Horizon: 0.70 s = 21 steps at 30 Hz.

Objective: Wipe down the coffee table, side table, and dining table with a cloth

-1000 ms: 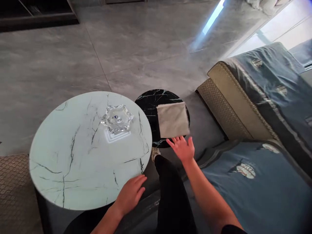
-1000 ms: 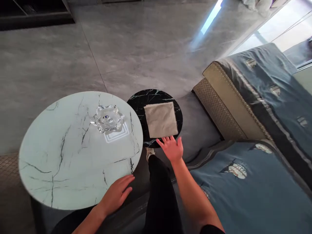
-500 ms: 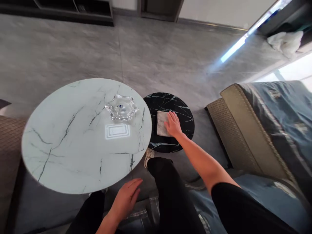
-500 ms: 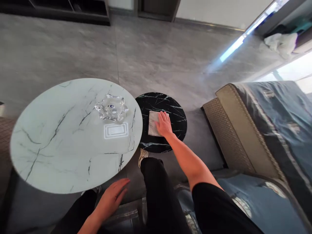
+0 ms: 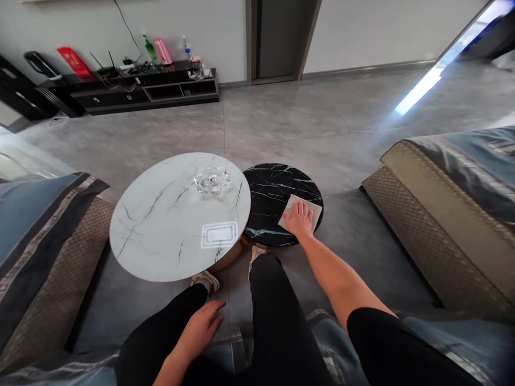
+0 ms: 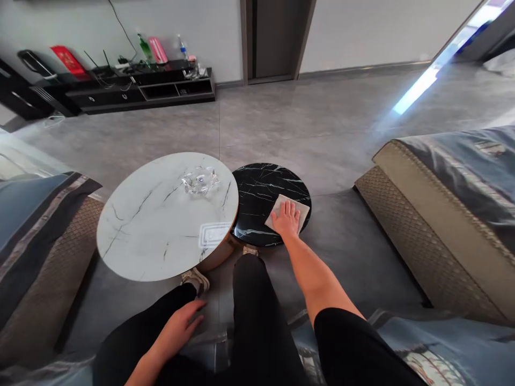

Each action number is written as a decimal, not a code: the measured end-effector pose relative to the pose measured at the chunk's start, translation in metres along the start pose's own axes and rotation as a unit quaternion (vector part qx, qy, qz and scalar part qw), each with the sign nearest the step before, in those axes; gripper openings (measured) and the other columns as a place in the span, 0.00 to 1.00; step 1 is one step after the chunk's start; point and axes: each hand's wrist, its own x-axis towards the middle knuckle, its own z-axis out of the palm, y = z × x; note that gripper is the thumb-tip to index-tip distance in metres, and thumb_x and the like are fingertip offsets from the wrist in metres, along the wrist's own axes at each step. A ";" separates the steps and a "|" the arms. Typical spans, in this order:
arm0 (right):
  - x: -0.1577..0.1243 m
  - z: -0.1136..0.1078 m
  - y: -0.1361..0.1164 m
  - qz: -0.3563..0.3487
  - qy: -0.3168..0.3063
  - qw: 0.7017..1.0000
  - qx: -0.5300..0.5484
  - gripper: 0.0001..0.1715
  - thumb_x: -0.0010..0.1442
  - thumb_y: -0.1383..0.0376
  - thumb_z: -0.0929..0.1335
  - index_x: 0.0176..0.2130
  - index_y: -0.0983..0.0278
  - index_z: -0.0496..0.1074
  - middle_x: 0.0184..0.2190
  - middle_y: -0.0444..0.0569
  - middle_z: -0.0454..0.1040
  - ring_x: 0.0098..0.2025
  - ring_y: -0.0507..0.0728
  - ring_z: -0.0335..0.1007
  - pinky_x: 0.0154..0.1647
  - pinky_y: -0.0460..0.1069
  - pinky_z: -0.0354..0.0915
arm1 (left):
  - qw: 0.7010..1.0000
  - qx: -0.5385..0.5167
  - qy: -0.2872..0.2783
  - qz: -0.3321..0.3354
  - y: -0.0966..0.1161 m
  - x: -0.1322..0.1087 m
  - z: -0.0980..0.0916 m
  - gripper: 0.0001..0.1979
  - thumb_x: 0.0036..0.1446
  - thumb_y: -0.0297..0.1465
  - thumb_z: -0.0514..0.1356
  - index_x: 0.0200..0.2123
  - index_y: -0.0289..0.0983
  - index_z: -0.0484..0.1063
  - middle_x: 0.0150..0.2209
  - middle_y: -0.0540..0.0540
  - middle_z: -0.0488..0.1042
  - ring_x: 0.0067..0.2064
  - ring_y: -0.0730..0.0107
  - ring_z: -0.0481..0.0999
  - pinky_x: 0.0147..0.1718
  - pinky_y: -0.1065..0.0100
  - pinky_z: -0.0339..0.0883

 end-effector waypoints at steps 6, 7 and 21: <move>-0.037 0.034 -0.057 -0.208 -0.125 0.970 0.009 0.47 0.70 0.49 0.67 0.80 0.61 0.59 0.83 0.52 0.52 0.86 0.65 0.37 0.86 0.64 0.29 | 0.976 0.099 -0.193 0.024 0.015 0.086 -0.006 0.30 0.62 0.34 0.65 0.68 0.40 0.76 0.65 0.35 0.80 0.65 0.44 0.81 0.66 0.51 0.74; -0.040 0.036 -0.063 -0.242 -0.154 0.958 0.006 0.48 0.71 0.49 0.67 0.81 0.60 0.57 0.83 0.50 0.51 0.86 0.65 0.36 0.86 0.64 0.28 | 0.967 0.122 -0.219 0.036 0.021 0.100 -0.008 0.30 0.61 0.35 0.66 0.67 0.39 0.76 0.64 0.33 0.81 0.63 0.41 0.82 0.64 0.48 0.75; 0.202 0.063 -0.130 -0.340 -0.193 0.904 -0.173 0.45 0.78 0.50 0.58 0.83 0.64 0.49 0.85 0.48 0.45 0.86 0.67 0.36 0.86 0.67 0.34 | 0.951 0.096 -0.287 0.057 0.015 0.135 -0.001 0.27 0.65 0.27 0.54 0.64 0.42 0.79 0.59 0.28 0.81 0.58 0.30 0.83 0.55 0.35 0.77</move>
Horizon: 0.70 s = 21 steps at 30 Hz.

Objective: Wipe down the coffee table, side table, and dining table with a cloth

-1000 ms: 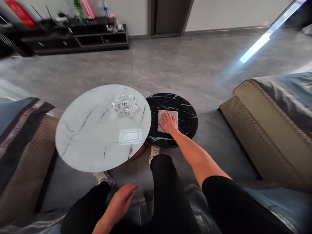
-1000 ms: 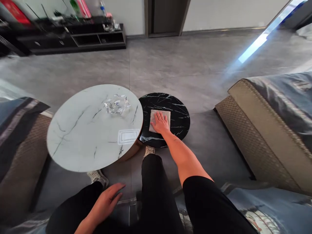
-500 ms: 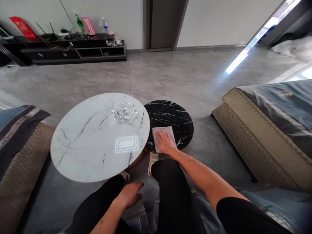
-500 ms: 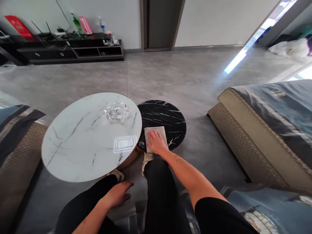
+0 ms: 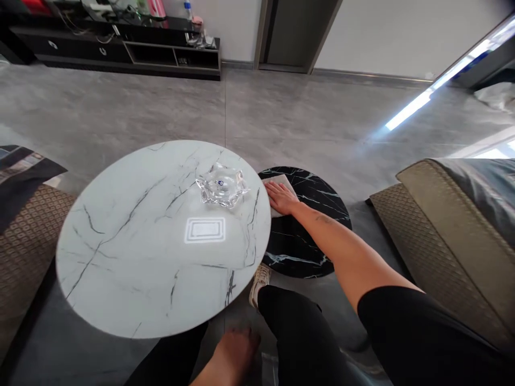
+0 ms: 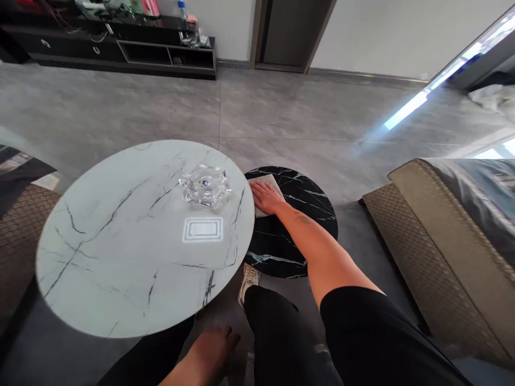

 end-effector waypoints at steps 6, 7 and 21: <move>0.074 -0.009 0.034 -0.001 0.037 0.999 -0.014 0.44 0.79 0.49 0.59 0.83 0.63 0.50 0.85 0.50 0.46 0.85 0.69 0.38 0.85 0.69 0.35 | 0.998 -0.033 -0.008 -0.044 -0.010 0.023 0.003 0.27 0.65 0.28 0.57 0.66 0.46 0.79 0.61 0.30 0.81 0.61 0.32 0.81 0.61 0.34 0.75; 0.082 -0.010 0.037 0.014 0.043 0.999 -0.012 0.44 0.79 0.48 0.59 0.83 0.63 0.49 0.85 0.51 0.47 0.85 0.70 0.38 0.85 0.70 0.36 | 0.999 -0.024 -0.018 -0.045 -0.010 0.024 0.001 0.28 0.66 0.28 0.56 0.67 0.45 0.77 0.63 0.31 0.80 0.62 0.34 0.81 0.62 0.35 0.75; -0.005 -0.028 0.170 0.403 0.075 0.912 0.005 0.50 0.78 0.39 0.50 0.82 0.66 0.49 0.81 0.68 0.53 0.81 0.78 0.48 0.78 0.78 0.48 | 0.991 -0.013 -0.091 -0.092 -0.001 0.022 -0.034 0.33 0.68 0.25 0.51 0.74 0.40 0.70 0.69 0.35 0.75 0.67 0.39 0.78 0.66 0.44 0.72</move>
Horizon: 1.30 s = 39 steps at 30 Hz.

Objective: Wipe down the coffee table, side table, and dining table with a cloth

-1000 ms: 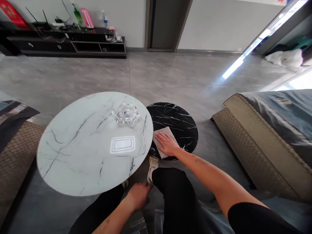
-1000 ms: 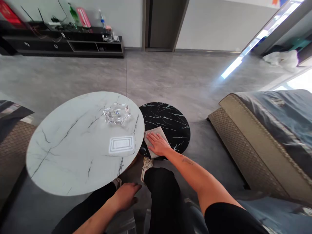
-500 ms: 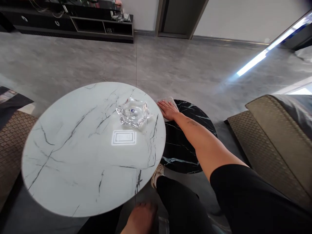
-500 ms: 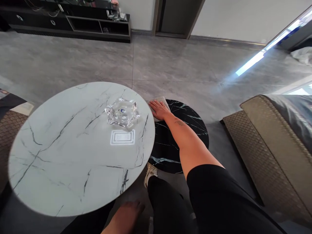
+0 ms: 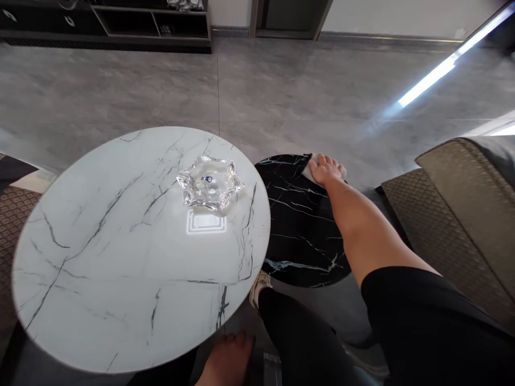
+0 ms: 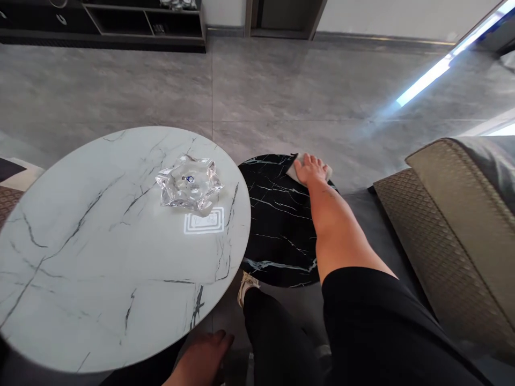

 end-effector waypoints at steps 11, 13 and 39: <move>-0.146 0.008 0.104 0.157 0.002 0.986 0.057 0.54 0.73 0.35 0.52 0.84 0.59 0.43 0.83 0.61 0.48 0.80 0.79 0.51 0.75 0.78 0.58 | 0.995 -0.009 0.074 0.063 0.002 -0.021 0.004 0.37 0.58 0.27 0.59 0.72 0.38 0.71 0.65 0.33 0.78 0.65 0.38 0.79 0.66 0.46 0.71; -0.174 0.015 0.109 0.173 0.011 0.983 0.065 0.54 0.73 0.36 0.52 0.84 0.60 0.44 0.84 0.60 0.46 0.82 0.79 0.46 0.76 0.78 0.56 | 0.995 0.000 0.076 0.059 -0.001 -0.027 0.005 0.37 0.57 0.27 0.60 0.72 0.38 0.72 0.65 0.32 0.78 0.64 0.37 0.79 0.65 0.45 0.72; -0.057 -0.002 -0.173 -0.350 -0.052 0.934 -0.060 0.41 0.83 0.46 0.56 0.83 0.62 0.45 0.86 0.44 0.42 0.85 0.61 0.31 0.84 0.62 0.32 | 1.000 -0.004 -0.004 0.012 0.003 0.013 0.008 0.38 0.67 0.26 0.51 0.79 0.39 0.64 0.77 0.34 0.66 0.74 0.40 0.71 0.73 0.48 0.66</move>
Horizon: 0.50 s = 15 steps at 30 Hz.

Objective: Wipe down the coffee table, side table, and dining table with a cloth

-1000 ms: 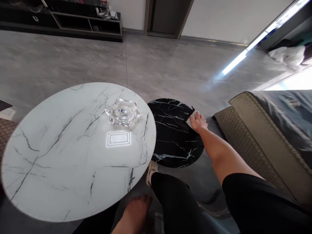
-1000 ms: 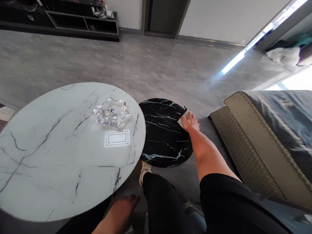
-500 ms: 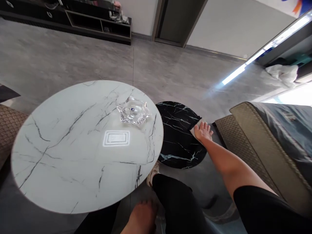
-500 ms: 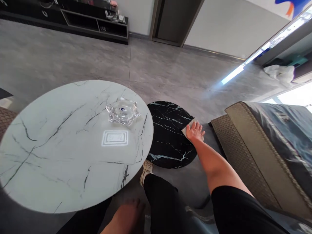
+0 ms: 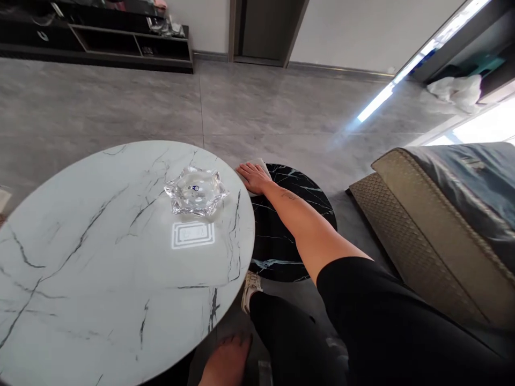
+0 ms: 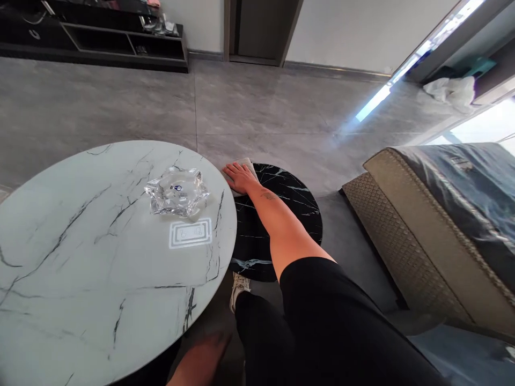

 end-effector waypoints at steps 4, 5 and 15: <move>0.005 0.004 0.027 0.072 0.030 0.996 0.032 0.47 0.82 0.43 0.55 0.82 0.70 0.45 0.86 0.53 0.42 0.84 0.65 0.32 0.84 0.64 0.32 | 1.000 0.005 0.000 -0.020 -0.005 -0.001 -0.001 0.40 0.63 0.24 0.51 0.79 0.40 0.63 0.76 0.36 0.68 0.72 0.41 0.72 0.71 0.48 0.68; 0.004 0.005 0.037 0.115 0.038 0.992 0.046 0.48 0.82 0.42 0.55 0.82 0.71 0.46 0.85 0.55 0.43 0.84 0.66 0.32 0.84 0.65 0.33 | 1.000 0.007 0.005 -0.022 -0.006 -0.002 -0.001 0.41 0.62 0.24 0.52 0.79 0.41 0.63 0.76 0.36 0.68 0.72 0.41 0.72 0.71 0.47 0.68; -0.153 0.028 0.149 0.448 0.066 0.885 0.107 0.51 0.79 0.40 0.51 0.83 0.71 0.43 0.81 0.73 0.48 0.82 0.75 0.42 0.77 0.79 0.47 | 0.999 0.013 0.039 0.016 0.001 -0.020 -0.011 0.40 0.58 0.24 0.58 0.75 0.39 0.68 0.70 0.34 0.74 0.67 0.38 0.77 0.65 0.47 0.73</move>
